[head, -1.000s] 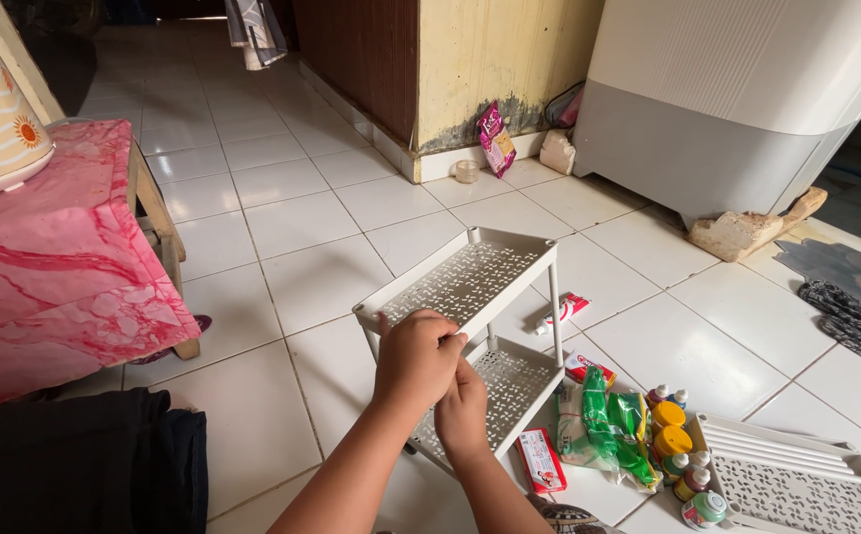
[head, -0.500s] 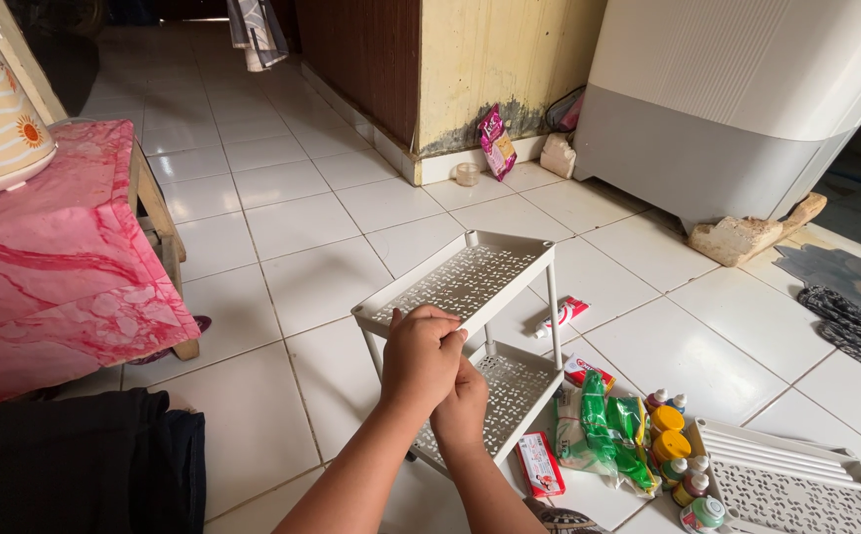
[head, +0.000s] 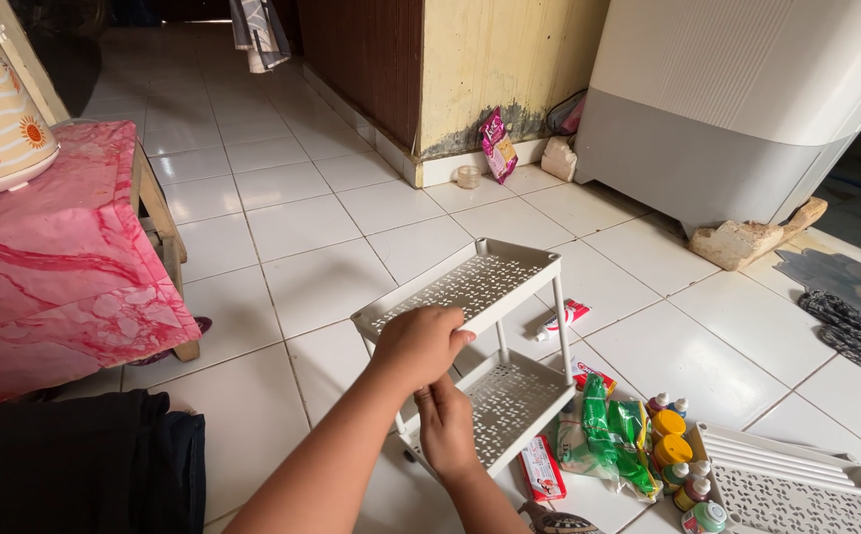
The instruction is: The person kneels on the tiled floor and takes apart a small white plastic rolling cart. They lift off the top tray, pull the plastic leg tubes out of the corner sockets one by one, and gather the removed tubes in one hand while the remaining shelf frame lies on the floor.
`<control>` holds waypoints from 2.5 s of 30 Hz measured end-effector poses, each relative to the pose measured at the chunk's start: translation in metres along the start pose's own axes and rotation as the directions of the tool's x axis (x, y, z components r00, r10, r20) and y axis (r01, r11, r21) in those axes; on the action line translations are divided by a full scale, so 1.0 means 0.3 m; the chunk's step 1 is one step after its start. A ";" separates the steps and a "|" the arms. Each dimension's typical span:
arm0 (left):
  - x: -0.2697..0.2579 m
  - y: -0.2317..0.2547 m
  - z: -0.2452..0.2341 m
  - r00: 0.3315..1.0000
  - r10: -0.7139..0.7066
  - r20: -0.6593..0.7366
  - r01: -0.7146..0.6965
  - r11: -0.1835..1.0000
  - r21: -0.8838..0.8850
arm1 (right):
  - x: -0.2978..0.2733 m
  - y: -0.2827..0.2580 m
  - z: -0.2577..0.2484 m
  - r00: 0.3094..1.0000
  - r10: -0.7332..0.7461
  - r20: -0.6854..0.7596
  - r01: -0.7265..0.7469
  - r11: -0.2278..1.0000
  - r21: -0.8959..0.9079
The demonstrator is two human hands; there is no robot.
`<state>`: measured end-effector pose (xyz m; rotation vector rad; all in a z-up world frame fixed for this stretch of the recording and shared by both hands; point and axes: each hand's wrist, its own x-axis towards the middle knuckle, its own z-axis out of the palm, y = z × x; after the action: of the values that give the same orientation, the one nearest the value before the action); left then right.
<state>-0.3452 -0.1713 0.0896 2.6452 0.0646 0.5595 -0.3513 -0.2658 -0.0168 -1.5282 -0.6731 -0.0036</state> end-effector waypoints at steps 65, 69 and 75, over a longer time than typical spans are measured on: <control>-0.126 -0.428 0.255 0.764 -0.506 -0.399 0.181 0.763 -0.621 | 0.112 0.264 -0.377 0.971 0.231 -0.055 -0.237 0.939 -0.247; -0.156 -0.499 0.450 0.913 -0.402 -0.075 0.238 0.671 -0.702 | 0.114 0.318 -0.401 0.977 0.197 -0.079 -0.204 0.975 -0.091; -0.180 -0.356 0.448 0.936 -0.350 0.025 0.271 0.676 -0.686 | 0.077 0.312 -0.437 0.972 0.215 -0.094 -0.200 0.969 0.143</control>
<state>-0.3369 -0.1362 -0.0866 1.8195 0.2839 0.4865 -0.2420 -0.3685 -0.0798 -1.4530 -0.4156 0.1134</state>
